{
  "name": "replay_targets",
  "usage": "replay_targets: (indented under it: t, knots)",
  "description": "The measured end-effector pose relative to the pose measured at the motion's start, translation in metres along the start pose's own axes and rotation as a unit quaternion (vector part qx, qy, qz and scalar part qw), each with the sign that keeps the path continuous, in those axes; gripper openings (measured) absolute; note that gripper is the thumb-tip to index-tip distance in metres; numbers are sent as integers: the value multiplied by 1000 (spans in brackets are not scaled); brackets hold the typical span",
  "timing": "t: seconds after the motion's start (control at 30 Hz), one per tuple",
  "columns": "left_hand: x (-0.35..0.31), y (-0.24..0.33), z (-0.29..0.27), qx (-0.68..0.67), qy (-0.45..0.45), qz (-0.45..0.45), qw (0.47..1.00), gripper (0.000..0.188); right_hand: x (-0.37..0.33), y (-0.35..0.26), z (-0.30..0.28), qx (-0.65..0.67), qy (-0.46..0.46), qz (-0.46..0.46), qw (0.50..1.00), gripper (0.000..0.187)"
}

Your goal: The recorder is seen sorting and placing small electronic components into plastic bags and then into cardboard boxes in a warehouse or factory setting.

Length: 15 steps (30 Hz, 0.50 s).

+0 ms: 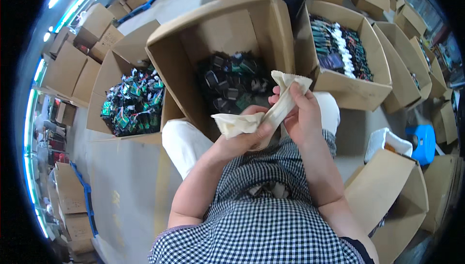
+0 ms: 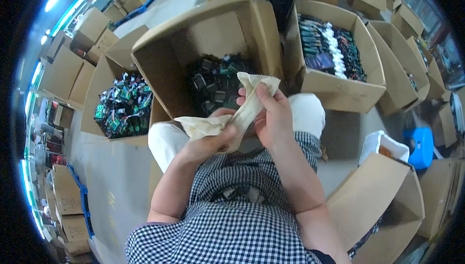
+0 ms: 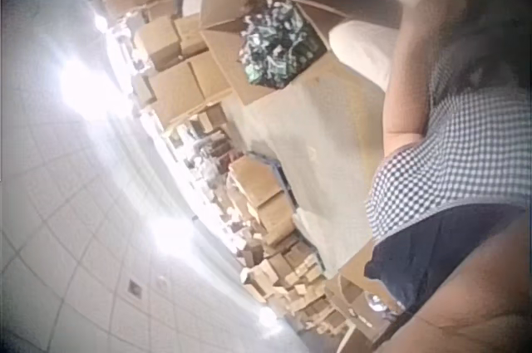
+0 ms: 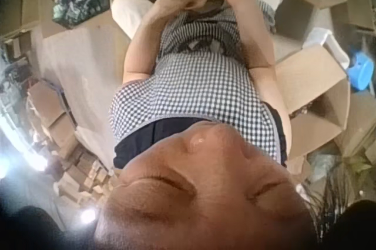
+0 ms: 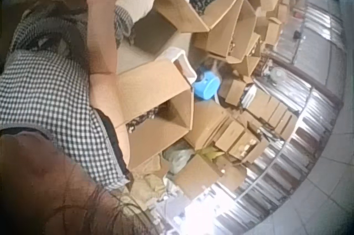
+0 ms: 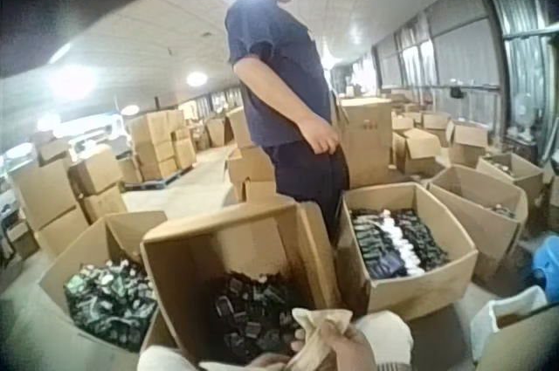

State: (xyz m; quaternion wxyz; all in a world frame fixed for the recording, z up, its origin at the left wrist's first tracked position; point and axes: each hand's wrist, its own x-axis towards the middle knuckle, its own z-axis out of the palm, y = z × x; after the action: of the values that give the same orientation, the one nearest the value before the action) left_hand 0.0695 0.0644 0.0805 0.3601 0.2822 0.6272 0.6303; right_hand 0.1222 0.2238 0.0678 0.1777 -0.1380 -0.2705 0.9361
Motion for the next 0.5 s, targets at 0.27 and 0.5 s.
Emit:
replay_targets:
  t: [0.27, 0.5]
  knots:
    - [-30, -29, 16, 229, -67, 125, 963, 10, -14, 5, -33, 121, -28, 58, 991, 16]
    - [-67, 9, 11, 344, -27, 107, 932, 21, -17, 9, -9, 73, -11, -16, 997, 16]
